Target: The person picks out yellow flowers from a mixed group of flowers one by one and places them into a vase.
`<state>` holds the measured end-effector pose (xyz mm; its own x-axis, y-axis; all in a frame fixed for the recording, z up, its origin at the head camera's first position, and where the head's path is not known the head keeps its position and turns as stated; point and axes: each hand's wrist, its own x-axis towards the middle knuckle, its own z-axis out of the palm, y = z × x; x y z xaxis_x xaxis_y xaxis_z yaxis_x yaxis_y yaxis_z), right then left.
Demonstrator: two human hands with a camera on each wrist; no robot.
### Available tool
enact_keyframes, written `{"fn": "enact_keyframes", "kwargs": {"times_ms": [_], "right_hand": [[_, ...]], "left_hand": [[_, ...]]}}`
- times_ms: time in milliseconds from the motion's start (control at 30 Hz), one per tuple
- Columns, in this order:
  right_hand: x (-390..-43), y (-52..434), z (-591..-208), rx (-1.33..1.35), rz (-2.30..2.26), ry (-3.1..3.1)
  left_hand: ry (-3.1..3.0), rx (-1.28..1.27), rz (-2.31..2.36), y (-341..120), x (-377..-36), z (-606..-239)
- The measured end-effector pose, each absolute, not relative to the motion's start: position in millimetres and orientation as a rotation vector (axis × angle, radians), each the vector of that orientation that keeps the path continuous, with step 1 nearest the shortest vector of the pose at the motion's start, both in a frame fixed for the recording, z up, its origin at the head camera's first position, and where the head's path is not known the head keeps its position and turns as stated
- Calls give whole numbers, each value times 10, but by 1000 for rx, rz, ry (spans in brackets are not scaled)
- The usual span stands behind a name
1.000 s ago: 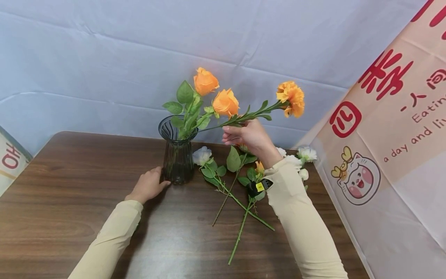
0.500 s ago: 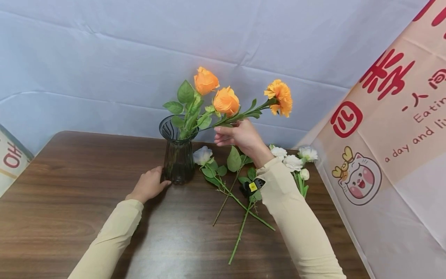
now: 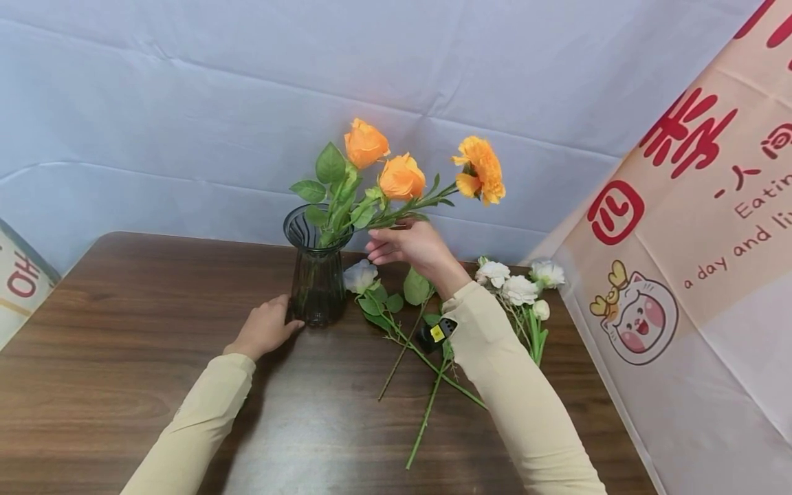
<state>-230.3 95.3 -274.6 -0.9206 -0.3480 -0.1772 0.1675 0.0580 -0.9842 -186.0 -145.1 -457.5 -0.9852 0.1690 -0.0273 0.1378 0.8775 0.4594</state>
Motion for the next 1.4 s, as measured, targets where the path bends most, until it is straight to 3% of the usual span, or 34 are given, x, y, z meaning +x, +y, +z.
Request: {"fn": "enact_keyframes", "kwargs": {"times_ms": [833,1400], "right_hand": [[-2278,814,-2846,-251,-1843,2033],[-2238,1199,-2825,-310,-1805,2084]], "left_hand": [[2966,244,731,-1435,-1850,-4574],[2977,233,722,-1450,-1844,-4553]]}}
